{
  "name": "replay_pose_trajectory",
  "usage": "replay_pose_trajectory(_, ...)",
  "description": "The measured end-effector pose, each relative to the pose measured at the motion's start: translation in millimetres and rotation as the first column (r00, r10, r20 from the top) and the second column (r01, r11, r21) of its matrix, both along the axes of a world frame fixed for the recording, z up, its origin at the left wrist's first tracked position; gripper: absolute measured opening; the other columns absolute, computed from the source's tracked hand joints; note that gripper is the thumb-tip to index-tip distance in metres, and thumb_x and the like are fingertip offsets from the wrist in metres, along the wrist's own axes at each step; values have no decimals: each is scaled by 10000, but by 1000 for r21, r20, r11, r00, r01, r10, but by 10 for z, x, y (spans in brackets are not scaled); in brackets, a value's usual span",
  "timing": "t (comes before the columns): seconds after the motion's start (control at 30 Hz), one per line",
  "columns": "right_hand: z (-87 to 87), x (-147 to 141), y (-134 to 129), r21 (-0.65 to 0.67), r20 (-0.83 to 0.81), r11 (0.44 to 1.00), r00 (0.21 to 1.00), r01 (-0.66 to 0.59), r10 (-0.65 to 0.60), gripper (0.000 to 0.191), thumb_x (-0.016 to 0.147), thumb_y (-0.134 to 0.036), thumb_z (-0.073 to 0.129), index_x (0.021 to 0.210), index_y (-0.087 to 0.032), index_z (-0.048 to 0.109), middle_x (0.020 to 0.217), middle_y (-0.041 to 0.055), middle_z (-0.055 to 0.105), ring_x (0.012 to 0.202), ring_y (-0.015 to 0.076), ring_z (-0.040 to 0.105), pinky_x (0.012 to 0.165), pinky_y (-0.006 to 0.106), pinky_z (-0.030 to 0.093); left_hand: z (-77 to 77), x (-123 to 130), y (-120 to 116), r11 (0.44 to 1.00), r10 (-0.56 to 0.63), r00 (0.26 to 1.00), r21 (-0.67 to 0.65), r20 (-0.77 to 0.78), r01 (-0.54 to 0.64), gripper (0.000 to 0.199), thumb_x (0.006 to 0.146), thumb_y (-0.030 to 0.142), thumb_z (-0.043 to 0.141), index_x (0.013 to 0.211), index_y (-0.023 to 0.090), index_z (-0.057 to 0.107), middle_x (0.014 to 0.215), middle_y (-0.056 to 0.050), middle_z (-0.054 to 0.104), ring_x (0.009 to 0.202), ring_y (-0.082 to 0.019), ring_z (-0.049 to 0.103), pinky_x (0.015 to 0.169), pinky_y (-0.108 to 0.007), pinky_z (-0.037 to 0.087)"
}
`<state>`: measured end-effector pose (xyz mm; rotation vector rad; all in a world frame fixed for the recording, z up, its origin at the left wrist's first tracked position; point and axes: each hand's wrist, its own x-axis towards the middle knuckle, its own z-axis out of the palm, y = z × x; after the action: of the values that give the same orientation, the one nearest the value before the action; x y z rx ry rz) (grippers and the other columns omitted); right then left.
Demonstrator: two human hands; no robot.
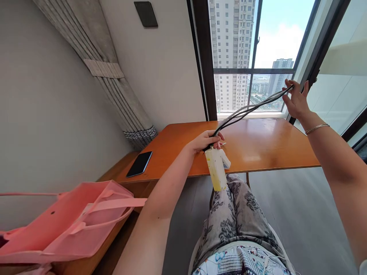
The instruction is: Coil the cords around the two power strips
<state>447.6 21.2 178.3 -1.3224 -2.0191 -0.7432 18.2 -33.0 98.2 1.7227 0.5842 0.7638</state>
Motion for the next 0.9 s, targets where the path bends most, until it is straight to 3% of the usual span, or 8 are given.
replay_pose_trajectory(0.1,-249,40,-241,-84,139,991,986,102,-90,742,983,-448,423,1549,-48,157,1468,256,490,1261,321,547,1174,560,30,77,-92,-69,1000,-32,999,0,44,32,411,680,507,834,769,163,627,455,47,549,532,-142,608,754,-334,515)
replay_pose_trajectory(0.3,-494,82,-207,-91,106,981,981,174,-164,872,930,-430,480,1576,5,88,1277,257,629,1190,386,569,1052,568,291,109,-133,-84,998,-31,993,-42,113,36,437,650,524,851,721,158,622,441,45,515,503,-139,570,734,-337,519)
replay_pose_trajectory(0.43,-524,145,-239,-155,74,985,995,76,-65,930,870,-404,573,1595,-42,116,1108,174,696,1099,372,599,970,532,390,86,-184,-57,997,-12,990,-77,142,23,449,653,531,848,686,151,611,448,35,502,511,-136,568,726,-315,521)
replay_pose_trajectory(0.53,-535,181,-341,-258,-51,962,996,-86,75,952,819,-406,635,1599,-100,183,1008,119,711,1002,329,636,921,492,449,50,-246,-24,992,38,978,-126,204,-12,432,638,484,872,686,152,599,456,43,487,529,-126,569,732,-289,527)
replay_pose_trajectory(0.63,-576,163,-419,-324,-352,911,926,-257,136,843,782,-488,682,1513,-170,409,1004,97,705,959,292,650,863,447,489,-2,-276,6,986,88,957,-162,276,-44,407,638,440,877,690,161,586,464,55,475,542,-125,578,731,-284,536)
replay_pose_trajectory(0.73,-674,88,-451,-450,-603,798,795,-400,59,704,708,-581,746,1282,-194,618,955,80,703,923,263,653,834,420,504,-53,-235,5,978,149,918,-192,367,-82,380,637,399,877,732,160,598,524,41,548,542,-120,584,704,-290,540)
replay_pose_trajectory(0.83,-821,-41,-493,-534,-756,659,648,-530,-91,671,677,-568,791,1217,-215,602,841,43,701,859,222,661,832,399,529,-70,-136,-33,959,242,875,-242,418,-149,388,619,354,892,815,151,625,646,9,650,570,-113,608,633,-261,518)
replay_pose_trajectory(0.9,-911,-156,-553,-536,-797,635,581,-556,-164,656,697,-539,791,1224,-232,552,790,24,694,803,204,665,808,390,552,-54,-61,-60,941,304,855,-275,420,-199,416,610,351,902,858,151,634,665,17,651,609,-120,640,603,-241,503)
